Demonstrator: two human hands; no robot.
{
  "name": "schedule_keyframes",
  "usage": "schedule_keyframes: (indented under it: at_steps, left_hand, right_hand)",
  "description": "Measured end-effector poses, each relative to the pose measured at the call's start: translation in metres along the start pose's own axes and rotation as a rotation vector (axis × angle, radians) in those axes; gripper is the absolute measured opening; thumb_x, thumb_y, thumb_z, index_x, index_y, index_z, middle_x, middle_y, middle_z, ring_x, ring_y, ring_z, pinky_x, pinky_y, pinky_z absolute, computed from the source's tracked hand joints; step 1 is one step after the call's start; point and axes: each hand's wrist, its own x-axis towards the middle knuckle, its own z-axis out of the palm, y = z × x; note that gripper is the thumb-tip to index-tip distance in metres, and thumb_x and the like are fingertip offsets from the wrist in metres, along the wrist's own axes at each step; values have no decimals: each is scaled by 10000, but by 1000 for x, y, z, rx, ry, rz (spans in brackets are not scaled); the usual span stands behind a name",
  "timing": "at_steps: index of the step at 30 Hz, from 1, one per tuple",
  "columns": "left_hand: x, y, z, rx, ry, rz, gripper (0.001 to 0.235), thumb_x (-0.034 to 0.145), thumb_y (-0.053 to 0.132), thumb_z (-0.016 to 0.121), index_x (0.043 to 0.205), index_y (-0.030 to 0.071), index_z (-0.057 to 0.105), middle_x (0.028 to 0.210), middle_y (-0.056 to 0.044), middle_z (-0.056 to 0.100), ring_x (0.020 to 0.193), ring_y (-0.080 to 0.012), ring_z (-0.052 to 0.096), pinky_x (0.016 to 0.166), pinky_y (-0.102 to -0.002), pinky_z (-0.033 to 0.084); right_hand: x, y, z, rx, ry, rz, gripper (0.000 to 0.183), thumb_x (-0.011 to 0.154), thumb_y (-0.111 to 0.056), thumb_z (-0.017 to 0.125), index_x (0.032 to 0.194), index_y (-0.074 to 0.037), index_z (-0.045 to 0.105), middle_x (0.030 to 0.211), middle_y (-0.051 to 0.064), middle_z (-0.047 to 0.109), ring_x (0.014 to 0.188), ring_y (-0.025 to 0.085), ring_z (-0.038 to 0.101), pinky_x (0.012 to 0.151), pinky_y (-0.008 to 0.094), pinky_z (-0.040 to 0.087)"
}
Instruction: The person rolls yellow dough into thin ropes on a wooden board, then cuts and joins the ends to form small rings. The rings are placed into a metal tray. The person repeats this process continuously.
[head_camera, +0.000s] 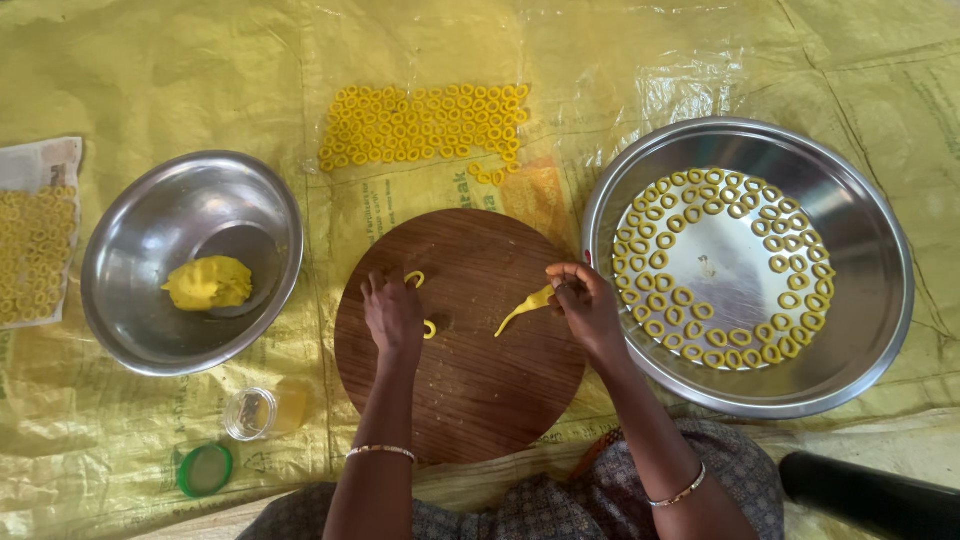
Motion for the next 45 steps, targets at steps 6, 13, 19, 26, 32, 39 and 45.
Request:
schedule_keyframes:
  at_steps: [6,13,19,26,32,39,45]
  left_hand:
    - [-72,50,-9,-470,-131,102,252,932,63,673,1177,98,722,1108,-117,721,959,-293,698,768,-447,590]
    - [-113,93,-9,-260,-120,266,342,840,108,740,1165,37,664,1178,-161,612,1127,-394,561,972,-533,452]
    - [-110,98,-1,-167,-67,235,221,861,88,708,1070,22,672,1118,-161,608,1112,-383,572,1029,-520,459]
    - [-113,93,-6,-212,-70,241,135,923,57,660,1051,16,676,1031,-174,634,1024,-374,612,944,-493,507]
    - [-121,81,-19,-257,27,231,143,921,58,667,1059,22,680,1051,-165,667,1077,-377,623,922,-487,516]
    - [-127,67,-26,-232,10,233,270,879,11,652,1148,11,674,1129,-166,649,1101,-370,609,949,-490,504]
    - [-135,51,-32,-246,-49,225,324,845,19,682,1169,22,673,1159,-156,625,1085,-371,594,924,-485,505]
  right_hand:
    - [-12,-5,6,-957,89,-397,297,814,-57,756,1106,-78,704,1208,117,661,1224,364,558,1032,552,407]
    - [-19,-1,7,-1095,-26,-441,553,724,57,693,1253,-103,673,1322,111,572,1417,344,398,1150,556,257]
    - [-16,-1,8,-1138,-20,-425,613,722,117,632,1293,-105,655,1278,127,562,1393,346,412,1158,568,246]
    - [-15,-4,8,-1206,-86,-341,633,684,93,652,1281,-118,644,1268,128,553,1346,344,424,1157,579,235]
    - [-16,-5,9,-1094,-209,-324,573,750,25,700,1293,-148,648,1255,103,570,1325,338,456,1173,558,242]
    - [-26,-6,21,-1156,-262,-367,724,630,44,734,1327,-113,618,1313,147,524,1275,397,444,1093,552,324]
    - [-29,-6,21,-1164,-287,-374,756,646,88,697,1371,-98,593,1308,139,526,1257,373,480,1019,513,432]
